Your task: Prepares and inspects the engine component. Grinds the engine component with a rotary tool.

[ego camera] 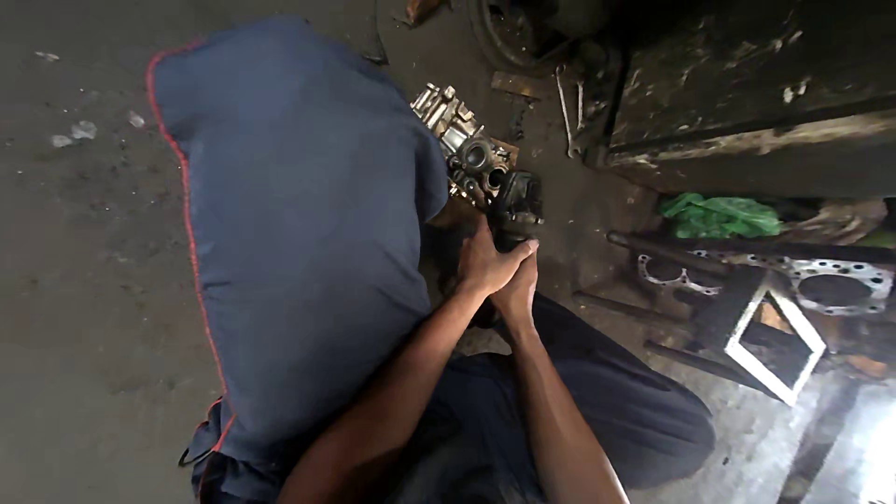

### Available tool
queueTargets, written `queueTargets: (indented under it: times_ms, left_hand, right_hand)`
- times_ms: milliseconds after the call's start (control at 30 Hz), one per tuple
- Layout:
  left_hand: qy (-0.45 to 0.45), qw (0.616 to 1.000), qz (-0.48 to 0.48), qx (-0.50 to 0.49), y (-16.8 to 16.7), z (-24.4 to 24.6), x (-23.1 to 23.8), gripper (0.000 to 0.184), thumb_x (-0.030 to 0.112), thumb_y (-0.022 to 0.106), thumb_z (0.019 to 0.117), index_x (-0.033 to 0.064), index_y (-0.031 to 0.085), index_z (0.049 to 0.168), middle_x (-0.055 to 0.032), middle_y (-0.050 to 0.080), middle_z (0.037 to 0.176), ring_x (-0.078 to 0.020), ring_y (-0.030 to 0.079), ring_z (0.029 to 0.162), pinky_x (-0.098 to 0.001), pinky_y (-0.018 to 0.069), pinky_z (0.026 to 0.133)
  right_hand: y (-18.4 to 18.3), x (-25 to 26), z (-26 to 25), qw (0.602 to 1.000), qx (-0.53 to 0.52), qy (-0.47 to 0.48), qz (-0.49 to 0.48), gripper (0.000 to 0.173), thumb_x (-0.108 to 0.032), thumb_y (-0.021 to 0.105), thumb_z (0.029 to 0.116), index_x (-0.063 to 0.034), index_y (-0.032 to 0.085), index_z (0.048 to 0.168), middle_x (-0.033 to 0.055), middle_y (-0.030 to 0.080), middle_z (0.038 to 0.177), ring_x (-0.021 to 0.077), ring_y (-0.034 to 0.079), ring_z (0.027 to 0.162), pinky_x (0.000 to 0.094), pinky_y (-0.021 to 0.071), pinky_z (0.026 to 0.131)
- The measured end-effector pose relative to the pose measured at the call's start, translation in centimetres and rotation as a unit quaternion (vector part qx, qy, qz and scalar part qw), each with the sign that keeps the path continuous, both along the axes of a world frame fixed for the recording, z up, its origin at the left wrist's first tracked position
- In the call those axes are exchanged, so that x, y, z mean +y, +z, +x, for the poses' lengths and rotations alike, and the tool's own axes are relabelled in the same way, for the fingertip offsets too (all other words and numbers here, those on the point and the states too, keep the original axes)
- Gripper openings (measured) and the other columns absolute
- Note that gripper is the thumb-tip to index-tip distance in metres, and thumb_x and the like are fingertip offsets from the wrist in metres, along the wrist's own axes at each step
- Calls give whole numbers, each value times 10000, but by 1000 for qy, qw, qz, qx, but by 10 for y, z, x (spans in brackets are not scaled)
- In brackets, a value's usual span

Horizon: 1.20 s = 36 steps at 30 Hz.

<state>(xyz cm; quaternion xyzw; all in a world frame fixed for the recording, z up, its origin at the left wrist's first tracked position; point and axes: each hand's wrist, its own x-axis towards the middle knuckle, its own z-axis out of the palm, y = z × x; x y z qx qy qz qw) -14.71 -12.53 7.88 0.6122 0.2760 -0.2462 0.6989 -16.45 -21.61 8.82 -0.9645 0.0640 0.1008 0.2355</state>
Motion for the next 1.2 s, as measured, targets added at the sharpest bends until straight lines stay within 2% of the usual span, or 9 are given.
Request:
queueTargets:
  times_ms: [133,233,400,533,633,800,967,1067,1200]
  left_hand:
    - [0,1000,-3,-8,8,-2,0,939,520,795,868,69,354,1563,-207,670,1268,-324,655,1201,-544,529,1022]
    - [-2,1000,-5,-9,11,-3,0,940,525,798,862,74,357,1560,-202,669,1265,-316,645,1212,-532,516,1039]
    - [16,999,-12,-35,14,-7,-3,929,519,798,860,61,374,1547,-200,654,1301,-308,625,1249,-532,502,1067]
    - [12,999,-22,-43,22,-7,-4,957,504,797,869,65,325,1576,-202,656,1299,-309,628,1247,-524,499,1073]
    - [8,998,-24,-56,24,-8,-4,937,498,797,871,62,341,1563,-197,671,1270,-308,644,1219,-525,514,1050]
    - [-27,997,-29,-68,28,-9,-2,938,520,760,895,46,312,1568,-216,676,1238,-337,658,1190,-552,526,1021]
    - [-41,994,-35,-90,38,-11,-2,936,516,736,910,9,292,1561,-217,674,1219,-337,661,1174,-546,538,1001]
    - [-60,992,-43,-106,48,-9,1,843,502,727,921,17,368,1508,-203,682,1207,-330,665,1166,-542,536,1001]
    - [-85,990,-41,-106,57,-10,-1,821,486,701,944,22,353,1524,-199,680,1214,-331,667,1164,-543,538,995]
  right_hand:
    - [8,2,-1,1000,5,-11,-12,572,-294,698,942,32,502,1370,191,696,1136,270,696,1064,492,551,957]
    - [11,0,-2,1000,-6,4,-22,551,-255,669,965,83,505,1367,193,709,1113,242,706,1046,438,556,956]
    - [18,-1,-3,1000,-18,6,-14,543,-257,664,963,100,514,1344,188,708,1102,212,707,1032,413,562,955]
    - [28,0,-4,1000,-16,-4,-10,539,-238,660,969,99,501,1358,193,694,1145,198,690,1072,387,545,984]
    - [30,-5,-5,999,-29,9,15,516,-242,637,988,94,506,1356,175,681,1180,152,666,1109,336,527,1013]
    - [38,-7,-4,999,-27,20,37,482,-214,658,967,74,522,1329,151,675,1159,132,664,1084,327,542,993]
    - [46,-4,-11,997,-72,14,5,489,-216,655,955,86,523,1316,158,672,1137,131,665,1057,312,541,977]
    - [52,1,-14,995,-96,1,7,507,-184,650,955,126,492,1323,176,659,1154,121,654,1070,282,529,980]
    - [58,-1,-16,996,-83,-31,28,508,-205,641,960,110,486,1328,149,654,1144,94,651,1042,272,542,947]
